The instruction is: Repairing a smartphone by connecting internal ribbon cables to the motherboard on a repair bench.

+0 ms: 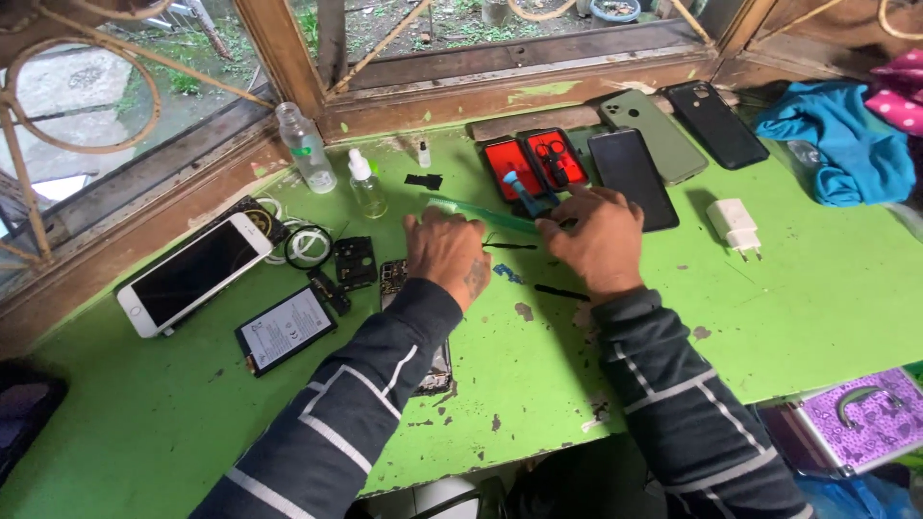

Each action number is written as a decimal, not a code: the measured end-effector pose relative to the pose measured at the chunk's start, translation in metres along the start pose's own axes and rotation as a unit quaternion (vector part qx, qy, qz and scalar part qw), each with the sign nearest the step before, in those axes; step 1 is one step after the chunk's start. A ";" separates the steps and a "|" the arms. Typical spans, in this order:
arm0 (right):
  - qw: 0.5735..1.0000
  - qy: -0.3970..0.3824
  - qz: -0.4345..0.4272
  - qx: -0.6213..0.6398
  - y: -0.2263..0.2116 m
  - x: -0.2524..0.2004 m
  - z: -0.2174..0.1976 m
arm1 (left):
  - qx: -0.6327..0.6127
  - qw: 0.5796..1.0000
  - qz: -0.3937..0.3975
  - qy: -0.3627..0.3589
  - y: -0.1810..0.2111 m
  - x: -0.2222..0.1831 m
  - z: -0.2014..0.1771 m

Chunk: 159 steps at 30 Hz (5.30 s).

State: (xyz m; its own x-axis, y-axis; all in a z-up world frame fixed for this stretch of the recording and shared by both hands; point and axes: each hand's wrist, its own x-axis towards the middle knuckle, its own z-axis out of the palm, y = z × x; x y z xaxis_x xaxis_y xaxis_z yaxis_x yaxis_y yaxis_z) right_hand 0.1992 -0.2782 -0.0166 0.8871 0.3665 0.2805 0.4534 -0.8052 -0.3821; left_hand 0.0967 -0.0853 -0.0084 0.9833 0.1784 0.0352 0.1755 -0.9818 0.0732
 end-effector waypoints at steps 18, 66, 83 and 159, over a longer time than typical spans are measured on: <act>0.996 -0.079 -0.017 -0.050 -0.028 -0.008 -0.006 | -0.012 1.000 0.000 0.005 -0.003 0.010 0.004; 0.996 -0.048 -0.046 -0.066 -0.031 -0.011 0.017 | 0.046 0.999 -0.023 -0.005 -0.023 -0.006 -0.009; 0.996 -0.062 -0.025 -0.059 -0.044 -0.015 0.000 | 0.041 0.998 -0.009 -0.043 -0.014 -0.023 -0.032; 0.742 -0.108 -0.006 0.662 -0.135 -0.034 0.012 | -0.418 0.825 -0.023 0.379 -0.049 -0.090 -0.031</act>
State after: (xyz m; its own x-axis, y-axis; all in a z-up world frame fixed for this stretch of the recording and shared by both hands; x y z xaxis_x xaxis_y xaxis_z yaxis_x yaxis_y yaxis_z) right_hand 0.1090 -0.1761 0.0147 0.8106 0.5511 0.1981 0.0222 0.3092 -0.9508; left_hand -0.0020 -0.0513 0.0161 0.6088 0.5146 0.6038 -0.1949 -0.6407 0.7426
